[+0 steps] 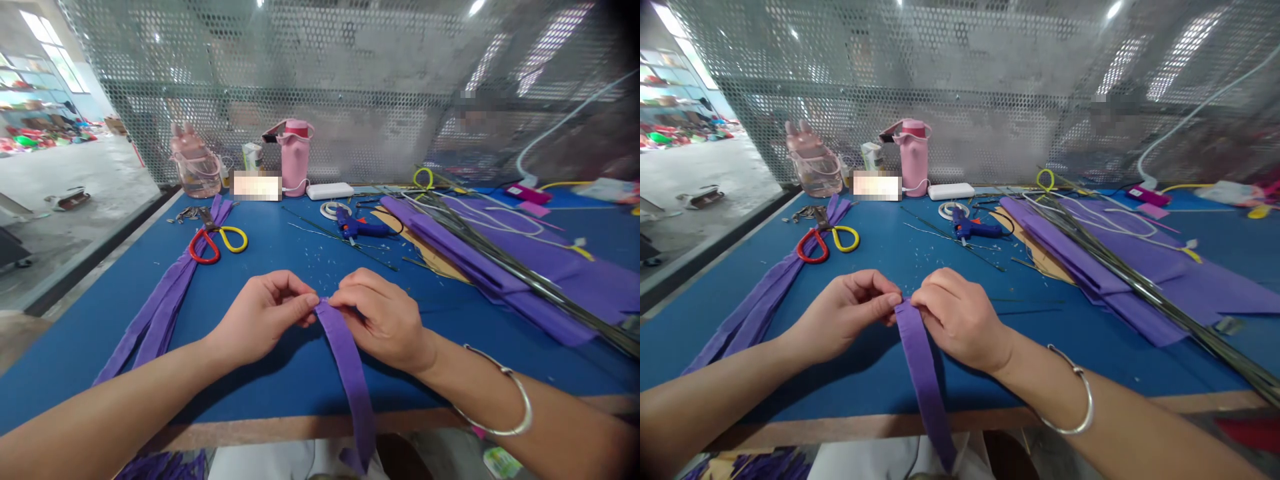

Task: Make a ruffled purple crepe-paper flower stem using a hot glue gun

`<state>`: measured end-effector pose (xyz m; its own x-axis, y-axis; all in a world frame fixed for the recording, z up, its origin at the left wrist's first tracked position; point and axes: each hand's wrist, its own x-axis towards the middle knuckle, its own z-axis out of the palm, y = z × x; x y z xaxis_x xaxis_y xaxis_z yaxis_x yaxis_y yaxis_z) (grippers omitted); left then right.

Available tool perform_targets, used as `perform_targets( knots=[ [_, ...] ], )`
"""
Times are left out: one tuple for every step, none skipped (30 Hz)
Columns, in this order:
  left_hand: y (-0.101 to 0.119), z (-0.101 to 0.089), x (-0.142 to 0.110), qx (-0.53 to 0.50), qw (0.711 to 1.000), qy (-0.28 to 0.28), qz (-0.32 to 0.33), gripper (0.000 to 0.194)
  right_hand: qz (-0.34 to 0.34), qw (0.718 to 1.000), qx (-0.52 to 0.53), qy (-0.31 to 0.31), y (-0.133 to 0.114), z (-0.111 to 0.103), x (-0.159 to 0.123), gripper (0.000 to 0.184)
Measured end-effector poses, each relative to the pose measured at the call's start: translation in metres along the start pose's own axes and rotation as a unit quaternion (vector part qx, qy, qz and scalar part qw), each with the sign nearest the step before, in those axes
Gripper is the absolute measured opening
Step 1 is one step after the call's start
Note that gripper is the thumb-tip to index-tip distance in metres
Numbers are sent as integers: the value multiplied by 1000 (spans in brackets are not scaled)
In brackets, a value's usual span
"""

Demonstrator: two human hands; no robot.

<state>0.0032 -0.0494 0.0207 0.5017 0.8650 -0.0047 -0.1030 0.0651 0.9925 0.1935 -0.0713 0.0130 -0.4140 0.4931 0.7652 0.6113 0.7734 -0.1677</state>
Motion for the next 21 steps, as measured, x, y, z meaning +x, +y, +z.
perform_targets(
  knots=[
    [0, 0, -1, 28, 999, -1, 24, 15, 4, 1000, 5, 0, -1, 0, 0, 7],
    [-1, -1, -3, 65, 996, -2, 55, 12, 8, 1000, 9, 0, -1, 0, 0, 8],
    [-1, -1, -4, 106, 990, -3, 89, 11, 11, 1000, 10, 1, -2, 0, -1, 8],
    [-1, -2, -5, 145, 982, -4, 121, 9, 9, 1000, 10, 1, -2, 0, -1, 8],
    [-1, -1, -6, 173, 975, -2, 141, 9, 1, 1000, 8, 0, -1, 0, 0, 8],
    [0, -1, -7, 181, 973, 4, 142, 9, -14, 1000, 3, 0, 0, 0, 0, 7],
    [0, 0, -7, 164, 979, 12, 122, 10, -33, 999, -3, -1, 1, 0, 0, 7],
    [1, 1, -7, 124, 988, 21, 86, 12, -56, 998, -11, -3, 3, -1, 0, 7],
    [2, 3, -7, 72, 996, 28, 42, 13, -78, 997, -20, -9, 4, -1, 0, 8],
    [3, 4, -6, 21, 999, 31, -1, 15, -99, 995, -29, -15, 6, -1, -1, 9],
    [4, 5, -5, -21, 999, 29, -39, 16, -115, 992, -38, -21, 7, -1, -1, 10],
    [4, 5, -4, -49, 996, 24, -70, 17, -126, 991, -44, -25, 8, -2, -1, 11],
    [4, 5, -2, -67, 993, 18, -95, 18, -133, 990, -49, -26, 9, -2, -2, 11],
    [4, 4, -1, -78, 990, 12, -117, 18, -136, 989, -52, -24, 9, -3, -2, 10],
    [4, 4, 0, -86, 987, 3, -138, 19, -137, 989, -54, -21, 9, -3, -3, 8],
    [4, 3, 1, -94, 983, -7, -157, 20, -136, 989, -54, -20, 10, -4, -4, 7],
    [4, 2, 2, -102, 980, -17, -173, 21, -135, 989, -55, -19, 10, -4, -4, 7],
    [4, 1, 2, -108, 976, -26, -186, 23, -134, 989, -58, -19, 10, -5, -5, 8],
    [4, 1, 3, -111, 974, -34, -197, 24, -133, 989, -61, -19, 10, -5, -5, 10],
    [5, 0, 3, -111, 972, -37, -203, 24, -132, 989, -62, -16, 10, -4, -6, 11],
    [6, 0, 3, -109, 972, -38, -204, 24, -129, 990, -60, -12, 10, -4, -6, 12]
  ],
)
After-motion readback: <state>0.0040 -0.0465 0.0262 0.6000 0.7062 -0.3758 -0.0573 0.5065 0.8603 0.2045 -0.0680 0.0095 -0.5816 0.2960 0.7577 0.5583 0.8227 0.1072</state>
